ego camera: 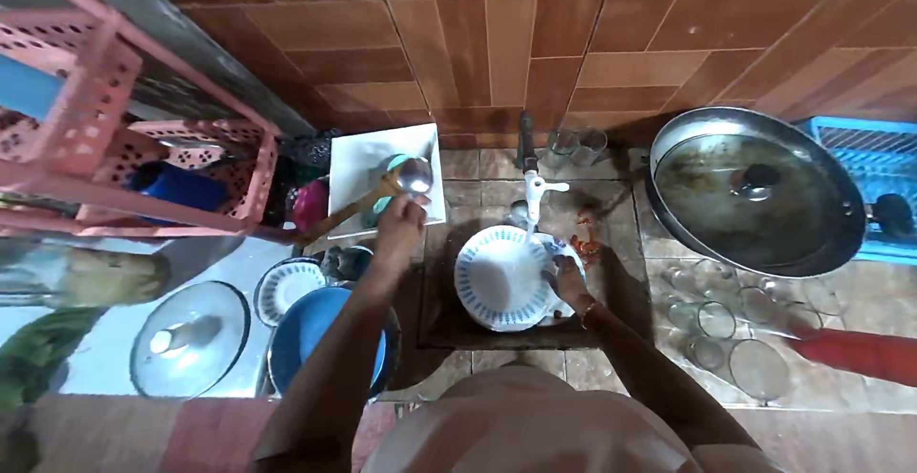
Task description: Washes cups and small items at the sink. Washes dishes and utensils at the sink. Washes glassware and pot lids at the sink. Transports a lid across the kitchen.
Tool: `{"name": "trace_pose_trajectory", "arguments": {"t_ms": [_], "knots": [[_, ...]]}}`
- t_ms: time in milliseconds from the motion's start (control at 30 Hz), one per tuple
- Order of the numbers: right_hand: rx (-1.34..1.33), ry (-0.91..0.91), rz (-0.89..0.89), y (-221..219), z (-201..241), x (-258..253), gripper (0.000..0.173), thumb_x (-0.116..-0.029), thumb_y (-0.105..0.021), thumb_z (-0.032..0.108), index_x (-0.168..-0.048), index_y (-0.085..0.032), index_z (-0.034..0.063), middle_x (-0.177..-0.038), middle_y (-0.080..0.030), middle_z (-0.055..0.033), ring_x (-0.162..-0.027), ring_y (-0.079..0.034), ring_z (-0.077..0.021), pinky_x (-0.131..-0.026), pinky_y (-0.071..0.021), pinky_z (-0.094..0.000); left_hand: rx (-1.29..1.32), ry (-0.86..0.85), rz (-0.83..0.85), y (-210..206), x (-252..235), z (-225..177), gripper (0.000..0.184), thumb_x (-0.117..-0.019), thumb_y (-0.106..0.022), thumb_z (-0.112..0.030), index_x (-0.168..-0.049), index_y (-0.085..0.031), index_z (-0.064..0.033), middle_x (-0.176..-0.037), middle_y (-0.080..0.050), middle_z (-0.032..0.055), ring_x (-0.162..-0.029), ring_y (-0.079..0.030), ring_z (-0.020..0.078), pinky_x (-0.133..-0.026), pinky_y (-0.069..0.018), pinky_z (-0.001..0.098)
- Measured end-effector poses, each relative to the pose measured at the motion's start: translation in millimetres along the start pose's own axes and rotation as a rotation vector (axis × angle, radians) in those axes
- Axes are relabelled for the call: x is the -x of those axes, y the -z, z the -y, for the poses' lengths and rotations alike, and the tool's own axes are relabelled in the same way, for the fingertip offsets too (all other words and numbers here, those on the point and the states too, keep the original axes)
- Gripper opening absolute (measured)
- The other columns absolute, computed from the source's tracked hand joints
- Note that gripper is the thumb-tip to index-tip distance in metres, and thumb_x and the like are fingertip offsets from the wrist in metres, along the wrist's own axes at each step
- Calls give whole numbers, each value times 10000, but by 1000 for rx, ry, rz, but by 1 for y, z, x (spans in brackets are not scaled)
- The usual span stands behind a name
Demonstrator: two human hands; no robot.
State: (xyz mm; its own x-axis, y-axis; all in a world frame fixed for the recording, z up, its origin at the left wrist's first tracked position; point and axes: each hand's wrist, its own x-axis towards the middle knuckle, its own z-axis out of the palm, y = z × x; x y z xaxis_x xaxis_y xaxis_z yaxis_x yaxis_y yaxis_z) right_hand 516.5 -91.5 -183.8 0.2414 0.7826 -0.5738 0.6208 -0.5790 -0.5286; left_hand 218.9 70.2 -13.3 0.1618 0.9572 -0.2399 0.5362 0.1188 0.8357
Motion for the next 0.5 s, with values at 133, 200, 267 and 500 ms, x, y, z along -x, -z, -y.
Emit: {"name": "trace_pose_trajectory", "arguments": {"t_ms": [133, 200, 267, 500], "knots": [[-122, -182, 109, -17, -18, -17, 707, -973, -687, 418, -1475, -445, -17, -1381, -583, -280, -1292, -572, -413, -1097, -439, -572, -591, 54, -45, 44, -45, -2, 400, -1112, -393, -228, -1405, -549, -4, -1221, -642, 306, -1158, -614, 499, -991, -442, 696], [-164, -217, 104, -21, -17, -24, 684, -970, -697, 408, -1448, -478, -30, -1384, -578, -286, -1308, -557, -415, -1108, -428, -573, -759, 54, -42, 50, -56, 9, 427, -1099, -443, -262, -1432, -526, -8, -1321, -605, 307, -1253, -564, 513, -1034, -421, 702], [-159, -219, 110, -21, -19, -29, 623, -979, -693, 361, -1418, -507, -40, -1385, -576, -287, -1315, -554, -412, -1110, -430, -567, -850, -20, -71, 45, -49, 3, 507, -1071, -517, -300, -1451, -493, 35, -1414, -533, 321, -1351, -469, 523, -1099, -374, 682], [-580, -147, -25, -25, -45, -9, 443, -919, -749, 193, -1253, -594, -52, -1172, -640, -245, -1054, -639, -323, -914, -544, -516, -692, -266, 138, -52, 15, 13, 345, -1073, -488, -242, -1335, -637, -74, -1298, -646, 192, -1168, -647, 375, -985, -518, 590]]}}
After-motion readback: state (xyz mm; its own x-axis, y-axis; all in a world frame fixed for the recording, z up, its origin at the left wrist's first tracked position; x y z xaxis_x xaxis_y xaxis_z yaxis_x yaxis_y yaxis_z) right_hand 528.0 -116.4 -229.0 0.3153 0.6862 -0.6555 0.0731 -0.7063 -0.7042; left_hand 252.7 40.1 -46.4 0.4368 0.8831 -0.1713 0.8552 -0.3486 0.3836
